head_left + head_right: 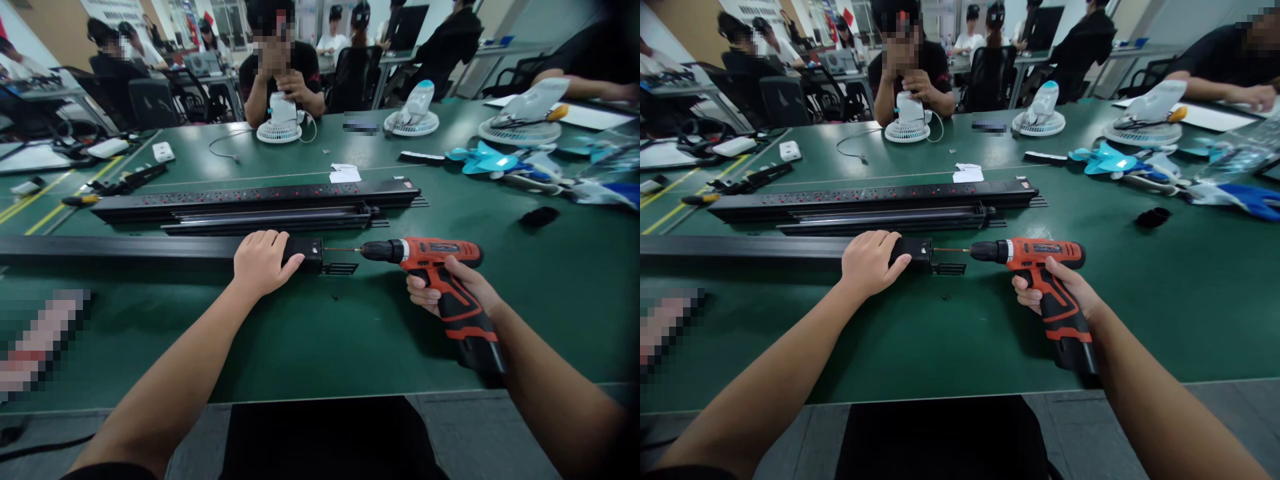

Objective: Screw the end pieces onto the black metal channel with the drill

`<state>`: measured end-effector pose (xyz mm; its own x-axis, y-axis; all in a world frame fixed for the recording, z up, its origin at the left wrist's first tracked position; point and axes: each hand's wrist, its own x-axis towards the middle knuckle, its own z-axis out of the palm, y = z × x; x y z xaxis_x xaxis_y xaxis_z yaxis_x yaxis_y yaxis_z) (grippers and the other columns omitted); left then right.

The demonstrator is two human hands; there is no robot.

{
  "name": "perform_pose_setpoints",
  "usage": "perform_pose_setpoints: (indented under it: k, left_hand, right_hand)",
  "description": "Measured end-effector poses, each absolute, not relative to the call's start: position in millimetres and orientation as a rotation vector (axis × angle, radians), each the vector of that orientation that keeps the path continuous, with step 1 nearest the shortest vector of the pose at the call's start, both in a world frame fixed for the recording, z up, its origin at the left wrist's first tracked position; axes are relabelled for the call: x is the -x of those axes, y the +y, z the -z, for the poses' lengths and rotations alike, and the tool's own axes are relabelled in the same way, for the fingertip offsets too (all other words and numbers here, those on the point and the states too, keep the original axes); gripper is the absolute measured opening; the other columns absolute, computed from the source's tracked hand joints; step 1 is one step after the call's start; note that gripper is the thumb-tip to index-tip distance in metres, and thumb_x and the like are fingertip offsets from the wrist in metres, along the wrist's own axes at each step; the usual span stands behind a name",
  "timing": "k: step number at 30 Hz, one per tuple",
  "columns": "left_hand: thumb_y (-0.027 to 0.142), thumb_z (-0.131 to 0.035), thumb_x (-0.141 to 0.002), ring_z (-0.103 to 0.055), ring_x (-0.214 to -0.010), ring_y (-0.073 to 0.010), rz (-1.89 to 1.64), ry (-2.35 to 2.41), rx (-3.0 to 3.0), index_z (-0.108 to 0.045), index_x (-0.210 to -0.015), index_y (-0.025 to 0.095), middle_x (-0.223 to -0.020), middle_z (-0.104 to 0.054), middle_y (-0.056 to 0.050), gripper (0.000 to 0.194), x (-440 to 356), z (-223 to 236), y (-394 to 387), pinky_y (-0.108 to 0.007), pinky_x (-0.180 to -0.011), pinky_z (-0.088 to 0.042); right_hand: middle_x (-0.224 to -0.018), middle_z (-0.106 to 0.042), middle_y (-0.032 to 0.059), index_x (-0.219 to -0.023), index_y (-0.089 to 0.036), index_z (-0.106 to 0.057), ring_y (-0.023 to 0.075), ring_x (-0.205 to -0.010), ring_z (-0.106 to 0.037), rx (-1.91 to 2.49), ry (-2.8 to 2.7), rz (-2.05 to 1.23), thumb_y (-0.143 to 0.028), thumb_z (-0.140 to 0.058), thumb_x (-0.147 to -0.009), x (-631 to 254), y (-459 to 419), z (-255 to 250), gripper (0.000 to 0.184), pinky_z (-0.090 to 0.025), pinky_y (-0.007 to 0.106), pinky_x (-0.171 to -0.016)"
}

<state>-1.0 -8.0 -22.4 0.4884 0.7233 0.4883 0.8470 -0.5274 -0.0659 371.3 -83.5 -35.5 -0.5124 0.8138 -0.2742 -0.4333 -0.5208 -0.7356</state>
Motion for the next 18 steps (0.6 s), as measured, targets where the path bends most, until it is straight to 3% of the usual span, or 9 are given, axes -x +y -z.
perform_pose_setpoints:
  k: [10,18]
  left_hand:
    - [0.059,-0.041,-0.101,-0.068,-0.098,-0.0337,0.6,-1.327,2.437,-0.07,-0.117,0.015,-0.104,-0.074,-0.014,0.056,0.4,21.5,-8.9,-0.048,-0.088,-0.052]
    - [0.058,-0.04,-0.101,-0.068,-0.098,-0.0337,0.599,-1.329,2.438,-0.07,-0.117,0.014,-0.105,-0.073,-0.015,0.055,0.3,22.0,-8.5,-0.048,-0.088,-0.051]
  right_hand:
    - [-0.06,-0.037,-0.0045,-0.082,-0.02,-0.053,0.0088,-0.054,-0.031,0.836,-0.873,-2.16,-0.046,-0.054,-0.068,-373.1,-83.6,30.0,0.03,-0.032,0.019,-0.043]
    - [-0.064,-0.04,-0.0032,-0.08,-0.021,-0.052,0.0085,-0.053,-0.029,0.859,-0.839,-2.133,-0.045,-0.05,-0.071,-374.0,-82.1,33.1,0.026,-0.032,0.021,-0.043]
